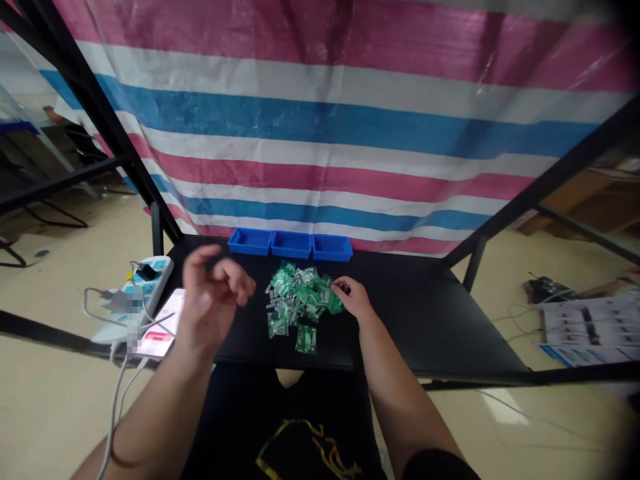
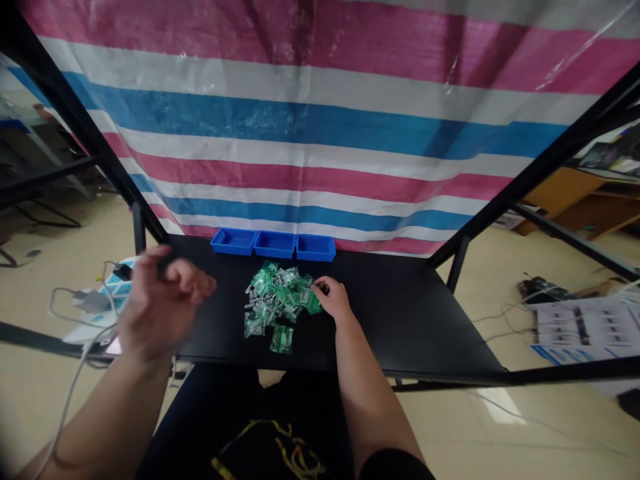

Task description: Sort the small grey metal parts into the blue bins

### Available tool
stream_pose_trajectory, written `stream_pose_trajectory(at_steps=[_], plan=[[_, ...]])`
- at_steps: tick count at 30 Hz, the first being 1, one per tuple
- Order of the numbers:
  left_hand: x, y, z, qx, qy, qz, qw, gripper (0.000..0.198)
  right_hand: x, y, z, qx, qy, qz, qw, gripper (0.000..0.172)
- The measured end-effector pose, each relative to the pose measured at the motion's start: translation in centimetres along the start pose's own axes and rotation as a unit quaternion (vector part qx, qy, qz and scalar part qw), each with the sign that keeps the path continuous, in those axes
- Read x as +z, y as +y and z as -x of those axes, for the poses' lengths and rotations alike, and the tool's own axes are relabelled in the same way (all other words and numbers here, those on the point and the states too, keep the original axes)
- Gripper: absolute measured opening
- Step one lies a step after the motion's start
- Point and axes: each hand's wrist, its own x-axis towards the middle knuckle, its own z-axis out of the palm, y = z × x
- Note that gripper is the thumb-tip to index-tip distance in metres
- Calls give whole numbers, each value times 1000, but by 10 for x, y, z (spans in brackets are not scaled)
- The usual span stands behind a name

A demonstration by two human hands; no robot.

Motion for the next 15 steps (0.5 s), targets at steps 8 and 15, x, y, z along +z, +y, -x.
stream_pose_trajectory(at_steps=[8, 15], plan=[[-19, -10, -148, 284, 208, 23, 936, 17, 1, -3, 2, 8, 13, -16, 1000, 24], [-43, -139, -121, 140, 148, -278, 939, 23, -6, -10, 8, -29, 44, 9, 999, 20]])
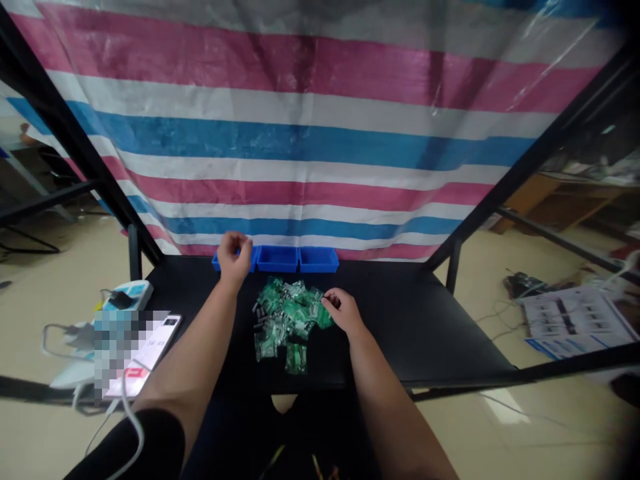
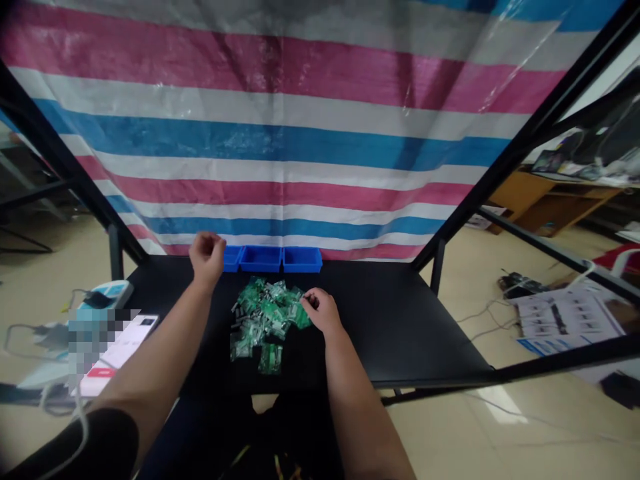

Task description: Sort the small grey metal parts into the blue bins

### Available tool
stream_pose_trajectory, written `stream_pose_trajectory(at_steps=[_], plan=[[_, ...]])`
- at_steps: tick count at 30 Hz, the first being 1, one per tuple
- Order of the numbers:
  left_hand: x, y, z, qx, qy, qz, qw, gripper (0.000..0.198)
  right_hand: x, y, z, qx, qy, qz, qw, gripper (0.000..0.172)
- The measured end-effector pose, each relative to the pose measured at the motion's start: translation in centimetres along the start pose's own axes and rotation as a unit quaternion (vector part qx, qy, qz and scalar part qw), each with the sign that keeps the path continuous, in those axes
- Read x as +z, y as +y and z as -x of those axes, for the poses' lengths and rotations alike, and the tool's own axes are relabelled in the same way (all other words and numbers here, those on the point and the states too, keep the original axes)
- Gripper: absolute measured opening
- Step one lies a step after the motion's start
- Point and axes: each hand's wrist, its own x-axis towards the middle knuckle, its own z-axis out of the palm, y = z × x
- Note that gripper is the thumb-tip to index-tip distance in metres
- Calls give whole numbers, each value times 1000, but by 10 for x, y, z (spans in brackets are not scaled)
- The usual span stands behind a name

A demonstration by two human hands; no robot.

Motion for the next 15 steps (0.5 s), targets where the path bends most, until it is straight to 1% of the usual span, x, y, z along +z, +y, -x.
stream_pose_trajectory(at_steps=[1, 3, 4, 6, 8, 11, 13, 15], plan=[[-6, -15, 18, -33, -21, -42, 998, 22, -3, -1, 2, -4, 5, 10, 1000, 20], [-22, -40, 48, -82, -32, -96, 992, 22, -11, -3, 9, -7, 0, 35, 999, 23], [-30, -50, 59, -100, -39, -117, 987, 22, -14, -4, 13, -4, -5, 47, 999, 27], [-42, -65, 74, -132, -63, -134, 980, 20, -20, -5, 21, 3, -21, 71, 997, 35], [-48, -73, 79, -171, -73, -123, 975, 21, -21, -5, 26, 11, -34, 90, 995, 40], [-46, -80, 79, -221, -107, -99, 964, 23, -19, -2, 26, 31, -39, 84, 995, 38], [-43, -83, 78, -237, -144, -92, 956, 23, -17, 1, 23, 53, -30, 58, 996, 35], [-42, -87, 77, -243, -164, -89, 952, 23, -17, 4, 21, 71, -17, 32, 997, 33]])
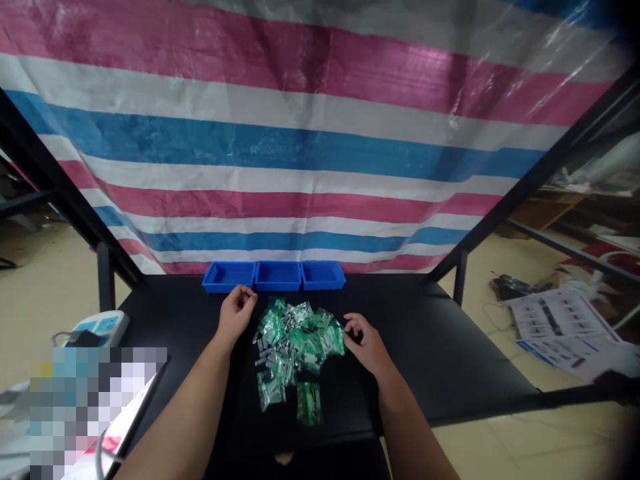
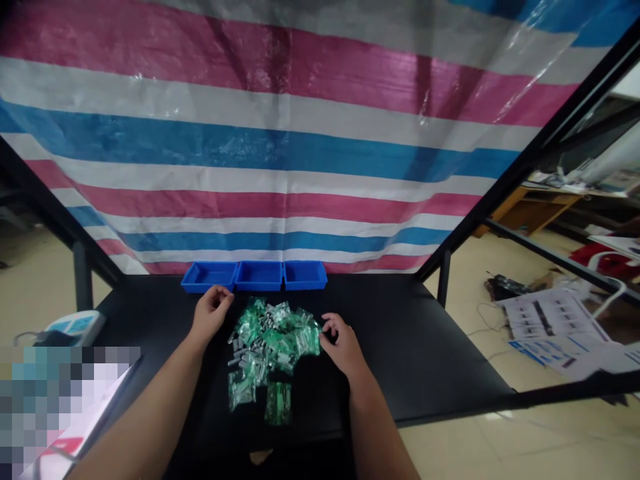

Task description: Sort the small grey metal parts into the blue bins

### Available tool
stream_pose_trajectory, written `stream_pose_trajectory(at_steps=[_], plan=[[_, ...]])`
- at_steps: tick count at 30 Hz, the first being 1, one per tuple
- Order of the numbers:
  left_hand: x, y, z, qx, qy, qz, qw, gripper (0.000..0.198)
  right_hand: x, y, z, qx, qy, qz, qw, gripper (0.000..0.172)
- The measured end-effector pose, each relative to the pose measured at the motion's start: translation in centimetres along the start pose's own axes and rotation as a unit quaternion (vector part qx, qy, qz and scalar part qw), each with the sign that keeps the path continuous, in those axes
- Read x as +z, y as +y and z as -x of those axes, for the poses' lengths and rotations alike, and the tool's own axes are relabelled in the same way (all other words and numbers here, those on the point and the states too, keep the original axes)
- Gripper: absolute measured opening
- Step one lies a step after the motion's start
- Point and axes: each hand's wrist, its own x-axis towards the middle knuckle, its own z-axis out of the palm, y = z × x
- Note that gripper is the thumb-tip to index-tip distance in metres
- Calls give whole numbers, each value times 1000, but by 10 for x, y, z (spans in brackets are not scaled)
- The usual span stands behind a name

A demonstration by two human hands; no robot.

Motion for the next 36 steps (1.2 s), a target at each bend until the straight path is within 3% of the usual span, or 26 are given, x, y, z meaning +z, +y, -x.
stream_pose_trajectory(at_steps=[6, 9, 12, 16, 19, 21, 23, 25, 28, 32, 36], plan=[[1, -2, -7, -13, 7, 42, 999, 21, -4, 10, -4, 65, 78, -125, 987, 29], [2, 0, -8, -14, 4, 50, 999, 21, -3, 12, -13, 119, 143, -200, 962, 31], [2, 4, -7, -6, -5, 46, 999, 21, 1, 4, -33, 125, 192, -266, 936, 30], [2, 6, -4, 8, -50, 29, 998, 20, 10, -23, -78, 87, 188, -333, 920, 26], [1, 5, -3, 6, -88, 12, 996, 21, 20, -35, -107, 86, 193, -371, 904, 36], [1, 4, -3, 2, -104, 0, 995, 22, 28, -32, -116, 104, 187, -354, 911, 45], [-1, 3, -4, 1, -129, -19, 991, 22, 33, -22, -116, 113, 192, -276, 935, 43], [-3, 4, -5, 15, -173, -59, 983, 25, 34, -12, -110, 82, 173, -168, 967, 34], [-7, 8, -3, 70, -242, -147, 957, 31, 27, -8, -100, 3, 81, -76, 994, 26], [-9, 17, -1, 91, -287, -200, 932, 33, 20, -26, -94, -72, -33, -12, 997, 23], [-9, 23, -2, 94, -302, -184, 931, 19, 31, -44, -91, -105, -99, 20, 989, 27]])
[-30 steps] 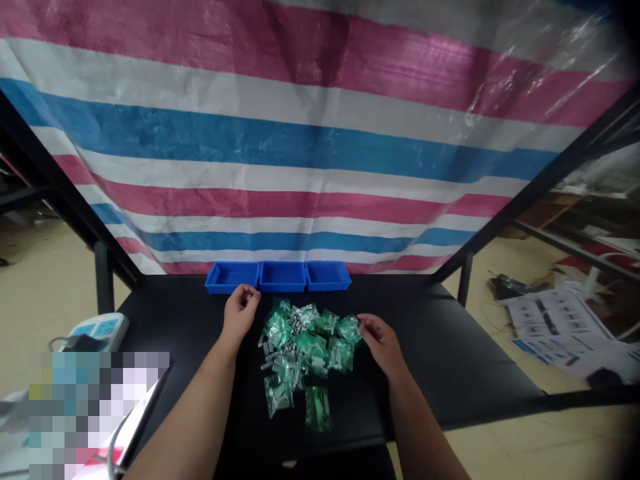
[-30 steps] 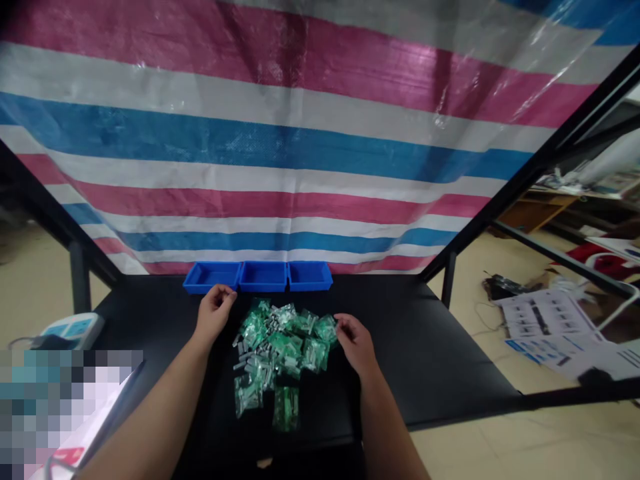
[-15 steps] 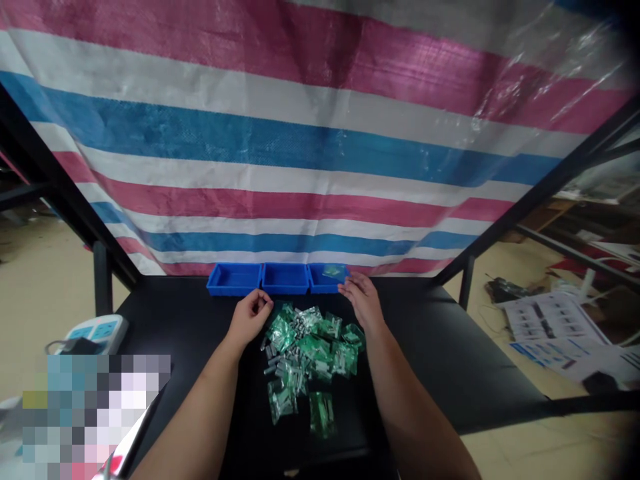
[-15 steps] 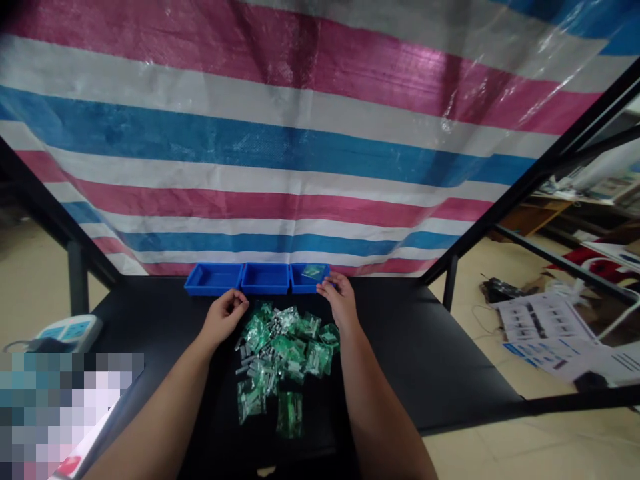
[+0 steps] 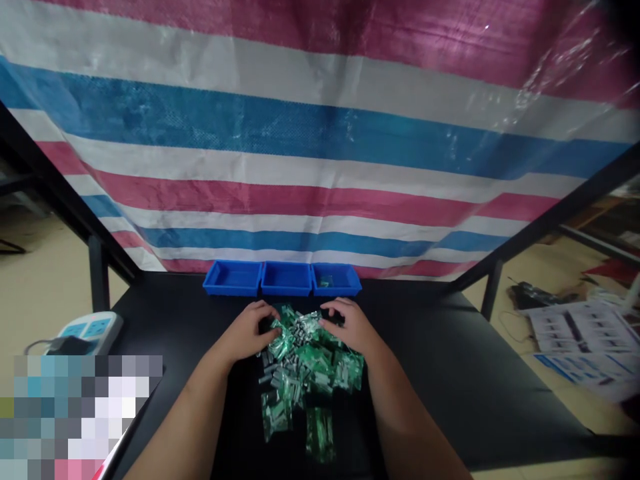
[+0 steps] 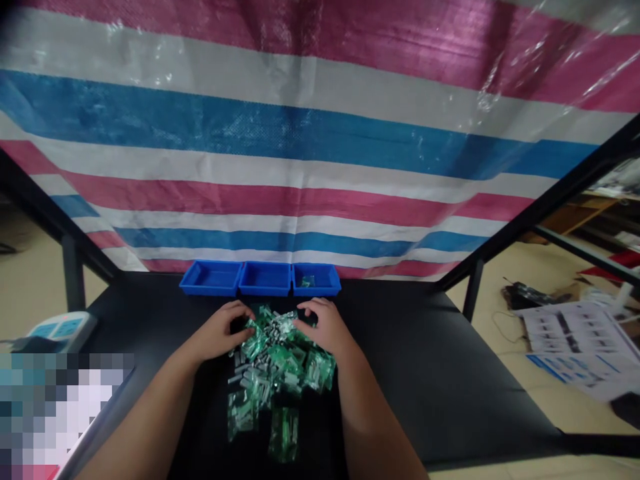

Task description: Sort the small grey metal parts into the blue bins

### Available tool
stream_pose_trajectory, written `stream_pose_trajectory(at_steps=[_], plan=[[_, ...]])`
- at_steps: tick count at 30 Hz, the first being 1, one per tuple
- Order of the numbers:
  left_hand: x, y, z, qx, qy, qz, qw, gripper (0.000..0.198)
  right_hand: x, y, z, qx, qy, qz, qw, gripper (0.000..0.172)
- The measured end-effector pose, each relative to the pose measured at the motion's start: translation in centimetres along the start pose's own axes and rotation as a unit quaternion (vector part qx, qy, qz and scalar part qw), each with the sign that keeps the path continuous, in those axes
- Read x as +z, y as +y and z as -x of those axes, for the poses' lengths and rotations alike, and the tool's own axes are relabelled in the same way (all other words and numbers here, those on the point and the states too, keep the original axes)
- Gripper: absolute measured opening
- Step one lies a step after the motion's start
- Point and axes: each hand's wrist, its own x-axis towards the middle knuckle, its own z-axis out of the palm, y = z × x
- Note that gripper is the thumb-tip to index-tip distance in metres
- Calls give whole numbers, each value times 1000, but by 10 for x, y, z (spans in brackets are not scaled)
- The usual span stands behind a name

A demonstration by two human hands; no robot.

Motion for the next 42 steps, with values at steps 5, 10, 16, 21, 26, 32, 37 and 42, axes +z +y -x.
stream_pose_trajectory(at_steps=[5, 10, 16, 21, 26, 32, 37, 42], plan=[[-2, 1, -2, -8, 4, 63, 998, 11, 15, -3, -2, 46, -39, -39, 997, 14], [-2, 2, -1, -61, 22, 181, 981, 19, 10, 2, -8, 106, 46, -217, 969, 18], [2, -1, -4, -90, 63, 300, 948, 26, 20, 10, -23, 198, 268, -394, 857, 47], [11, -1, -8, -113, 74, 381, 915, 32, 28, 16, -16, 229, 259, -261, 901, 64], [19, 10, -10, -114, 68, 415, 900, 36, 19, -9, -5, 63, 118, -148, 980, 28], [28, 16, -11, -94, 41, 423, 900, 35, 19, -39, -2, 22, -40, -179, 983, 23], [29, 12, -10, -50, 68, 295, 952, 36, 21, -32, -3, 61, 5, -235, 970, 32], [21, 7, -6, -26, 125, -25, 992, 30, 22, -13, -14, 143, 224, -334, 904, 34]])
